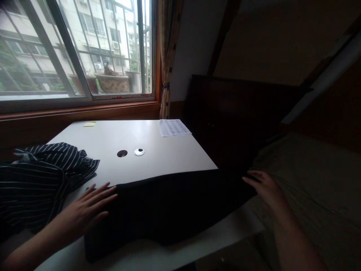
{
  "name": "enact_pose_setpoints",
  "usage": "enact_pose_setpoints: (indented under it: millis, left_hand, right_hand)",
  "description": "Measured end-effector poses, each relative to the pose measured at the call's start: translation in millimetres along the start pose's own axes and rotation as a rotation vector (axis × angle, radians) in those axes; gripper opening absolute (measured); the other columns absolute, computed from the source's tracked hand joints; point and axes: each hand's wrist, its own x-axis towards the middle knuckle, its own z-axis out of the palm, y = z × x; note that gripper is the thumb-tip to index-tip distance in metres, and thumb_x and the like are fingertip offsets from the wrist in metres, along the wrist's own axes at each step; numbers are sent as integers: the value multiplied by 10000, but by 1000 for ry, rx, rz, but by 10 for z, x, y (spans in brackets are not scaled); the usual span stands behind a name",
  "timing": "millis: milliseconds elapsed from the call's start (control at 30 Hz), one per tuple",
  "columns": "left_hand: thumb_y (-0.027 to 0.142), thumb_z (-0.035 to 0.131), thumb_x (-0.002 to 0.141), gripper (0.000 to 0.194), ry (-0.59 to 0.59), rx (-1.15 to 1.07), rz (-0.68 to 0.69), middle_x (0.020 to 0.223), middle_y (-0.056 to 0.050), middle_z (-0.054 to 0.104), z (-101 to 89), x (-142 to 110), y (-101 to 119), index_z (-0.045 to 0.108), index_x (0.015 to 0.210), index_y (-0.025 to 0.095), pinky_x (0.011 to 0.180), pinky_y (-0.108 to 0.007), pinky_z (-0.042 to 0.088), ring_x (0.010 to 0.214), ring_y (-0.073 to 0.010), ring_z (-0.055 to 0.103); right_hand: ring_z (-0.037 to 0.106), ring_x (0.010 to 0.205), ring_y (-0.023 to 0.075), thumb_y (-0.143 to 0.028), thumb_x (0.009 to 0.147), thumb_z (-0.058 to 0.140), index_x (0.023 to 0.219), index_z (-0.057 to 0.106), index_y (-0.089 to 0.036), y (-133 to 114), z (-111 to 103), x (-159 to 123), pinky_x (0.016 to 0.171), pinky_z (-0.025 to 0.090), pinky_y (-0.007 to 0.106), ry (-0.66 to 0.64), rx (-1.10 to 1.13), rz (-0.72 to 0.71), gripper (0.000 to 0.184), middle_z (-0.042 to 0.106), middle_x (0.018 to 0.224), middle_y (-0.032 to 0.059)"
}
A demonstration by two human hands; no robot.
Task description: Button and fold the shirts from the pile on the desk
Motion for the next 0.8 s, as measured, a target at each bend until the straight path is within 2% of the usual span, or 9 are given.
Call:
enact_pose_setpoints:
  millis: [100,200,300,400,467,533,600,667,800]
  left_hand:
    - [475,519,1005,538,-1,11,-117,1562,2,441,101,-188,-344,385,1519,389,1186,-558,340,1475,-300,345]
    - [435,462,1032,505,26,-79,-165,1575,9,417,220,-337,-507,377,1527,379,1162,-497,400,1475,-281,347]
    - [398,426,1045,477,60,-146,-169,1586,18,398,276,-428,-546,392,1521,378,1150,-464,420,1476,-272,347]
    - [387,445,1039,470,63,-148,-188,1592,12,391,285,-485,-549,420,1508,373,1148,-472,417,1475,-284,346]
    - [382,439,1041,464,56,-146,-204,1602,2,375,289,-508,-552,430,1505,362,1156,-485,401,1482,-288,333]
    - [377,427,1047,458,48,-147,-219,1609,-3,363,301,-520,-557,434,1504,355,1166,-495,384,1489,-286,319]
    - [386,420,1049,452,46,-148,-227,1609,-1,365,318,-523,-562,439,1500,356,1167,-498,385,1490,-284,320]
    - [403,417,1048,451,51,-146,-232,1607,4,371,333,-522,-566,445,1496,359,1163,-495,395,1485,-285,331]
    - [392,428,1045,450,65,-147,-228,1603,5,380,349,-516,-572,451,1493,358,1163,-487,403,1483,-284,337]
  right_hand:
    - [685,1066,294,-431,891,555,1244,599,-161,-617,89,137,868,578,383,-4,57,-61,447,665,1243,198]
    - [675,1048,288,-375,844,666,1183,651,-226,-1521,339,-94,928,532,450,-25,34,-268,370,716,1122,83]
    - [671,971,250,-237,881,625,1165,664,-232,-2380,708,-791,916,529,432,-241,70,-622,287,713,1047,59]
    - [658,984,224,-250,927,608,1287,608,-227,-2801,1039,-1603,892,530,355,-614,180,-922,360,715,1060,55]
    - [670,962,217,-441,926,643,1344,570,-252,-2812,1163,-1945,831,537,309,-897,230,-1107,465,722,1078,44]
    - [675,964,209,-551,921,630,1361,556,-277,-2682,1201,-2030,815,534,293,-999,230,-1109,523,720,1111,32]
    - [658,1026,215,-503,962,595,1351,556,-288,-2467,1187,-1898,876,529,324,-903,180,-963,446,699,1162,33]
    - [623,1096,245,-382,1002,544,1344,551,-277,-2188,1173,-1666,945,518,397,-693,84,-792,358,665,1201,57]
    - [611,1084,339,-378,987,513,1467,411,-259,-1521,1265,-1351,920,538,539,-346,-142,-601,505,577,1242,145]
